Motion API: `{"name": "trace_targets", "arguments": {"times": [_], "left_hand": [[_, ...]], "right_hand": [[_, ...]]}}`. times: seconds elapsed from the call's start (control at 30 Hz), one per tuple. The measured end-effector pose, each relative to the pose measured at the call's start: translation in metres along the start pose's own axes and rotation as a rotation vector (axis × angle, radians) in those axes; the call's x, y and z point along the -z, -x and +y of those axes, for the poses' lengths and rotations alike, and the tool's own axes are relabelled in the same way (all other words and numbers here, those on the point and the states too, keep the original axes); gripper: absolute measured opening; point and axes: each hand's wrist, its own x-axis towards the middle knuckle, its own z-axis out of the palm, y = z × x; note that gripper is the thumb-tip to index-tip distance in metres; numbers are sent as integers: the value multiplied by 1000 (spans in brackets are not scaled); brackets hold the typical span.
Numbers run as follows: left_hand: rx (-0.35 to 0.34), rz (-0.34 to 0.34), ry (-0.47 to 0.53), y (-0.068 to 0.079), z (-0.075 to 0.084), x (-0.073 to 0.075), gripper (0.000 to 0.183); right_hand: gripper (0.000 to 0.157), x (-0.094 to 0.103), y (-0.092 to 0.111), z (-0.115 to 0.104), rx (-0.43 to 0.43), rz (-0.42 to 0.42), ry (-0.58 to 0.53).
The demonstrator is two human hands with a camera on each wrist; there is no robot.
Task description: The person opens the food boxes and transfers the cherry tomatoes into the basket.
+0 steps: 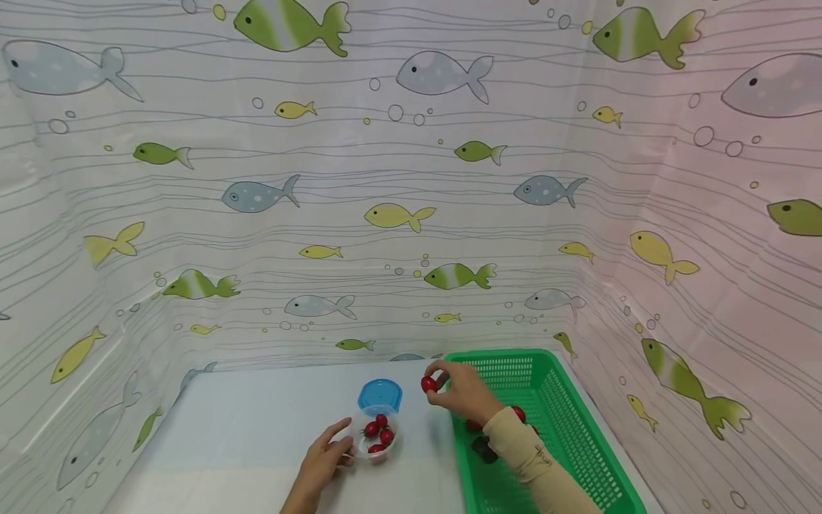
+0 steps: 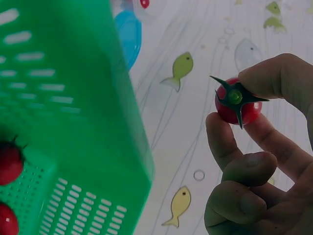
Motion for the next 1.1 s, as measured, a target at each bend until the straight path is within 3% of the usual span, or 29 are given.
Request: {"name": "trace_targets", "arguments": {"times": [0.47, 0.9, 1.1], "left_hand": [[0, 3, 6, 0, 0, 1, 53], [10, 6, 4, 0, 0, 0, 53], [9, 1, 3, 0, 0, 0, 54]], "right_hand": [[26, 31, 26, 25, -35, 27, 8], [24, 35, 47, 64, -47, -13, 73], [26, 32, 54, 76, -43, -74, 113]]}}
